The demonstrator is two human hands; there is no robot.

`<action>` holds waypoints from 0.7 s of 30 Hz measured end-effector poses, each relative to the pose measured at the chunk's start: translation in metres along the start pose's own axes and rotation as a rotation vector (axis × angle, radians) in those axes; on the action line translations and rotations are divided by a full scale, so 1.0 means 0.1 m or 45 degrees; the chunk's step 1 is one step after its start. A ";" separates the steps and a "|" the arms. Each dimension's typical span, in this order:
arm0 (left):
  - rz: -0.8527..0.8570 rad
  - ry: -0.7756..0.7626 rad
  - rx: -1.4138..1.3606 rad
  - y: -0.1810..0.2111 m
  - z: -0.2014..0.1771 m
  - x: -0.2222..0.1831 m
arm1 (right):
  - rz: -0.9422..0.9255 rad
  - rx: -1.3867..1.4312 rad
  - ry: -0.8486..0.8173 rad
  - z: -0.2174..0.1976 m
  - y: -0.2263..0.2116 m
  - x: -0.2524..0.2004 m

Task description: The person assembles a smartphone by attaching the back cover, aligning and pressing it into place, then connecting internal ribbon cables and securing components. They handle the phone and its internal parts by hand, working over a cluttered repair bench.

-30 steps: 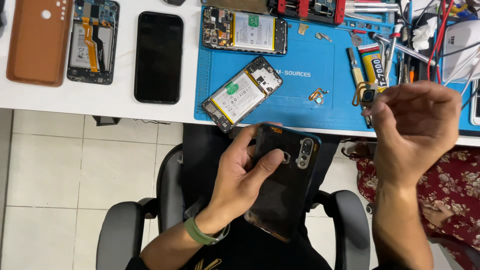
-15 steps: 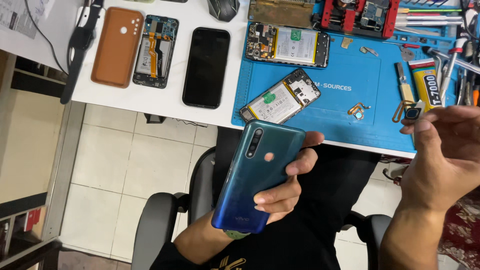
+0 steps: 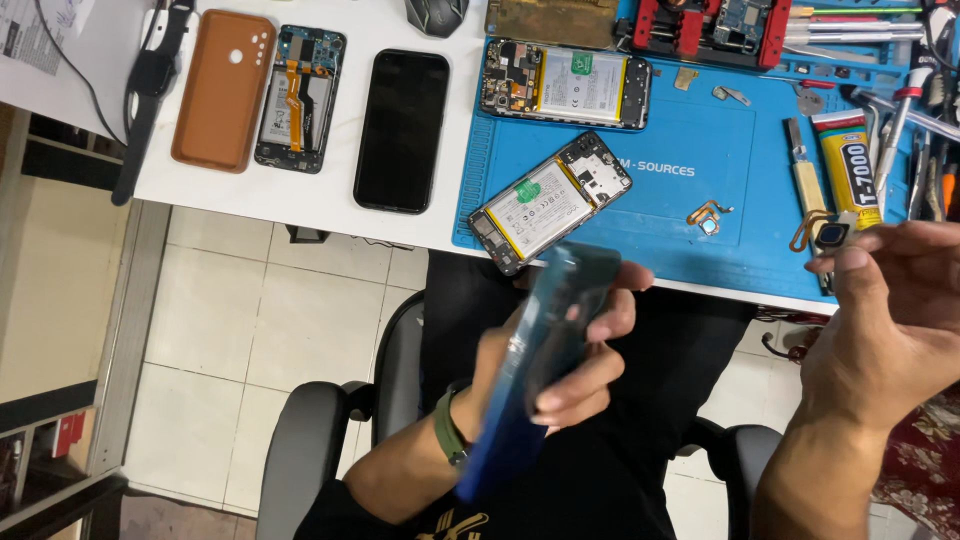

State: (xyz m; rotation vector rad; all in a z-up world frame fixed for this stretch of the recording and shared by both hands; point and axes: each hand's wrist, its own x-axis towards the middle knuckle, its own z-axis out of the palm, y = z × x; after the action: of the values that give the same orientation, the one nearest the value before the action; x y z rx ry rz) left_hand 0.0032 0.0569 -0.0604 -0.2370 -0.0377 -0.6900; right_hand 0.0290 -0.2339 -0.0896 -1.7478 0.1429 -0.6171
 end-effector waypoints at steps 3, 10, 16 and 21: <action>0.364 0.520 1.226 -0.12 0.07 0.15 | -0.040 -0.021 -0.001 0.07 -0.18 0.05; 0.384 0.715 1.889 -0.23 0.11 0.19 | -0.408 -0.093 -0.392 0.12 -0.87 0.17; 0.249 0.891 1.990 -0.32 0.28 0.11 | -0.352 -0.010 -0.662 0.19 -1.16 0.13; 0.283 0.918 2.050 -0.40 0.40 0.03 | -0.335 -0.175 -0.416 -0.08 -0.98 -0.05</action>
State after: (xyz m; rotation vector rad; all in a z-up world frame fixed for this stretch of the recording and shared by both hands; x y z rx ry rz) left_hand -0.0183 0.0349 -0.0129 1.5281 0.1255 -0.3227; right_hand -0.0015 -0.2120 0.0016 -1.9932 -0.2818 -0.5093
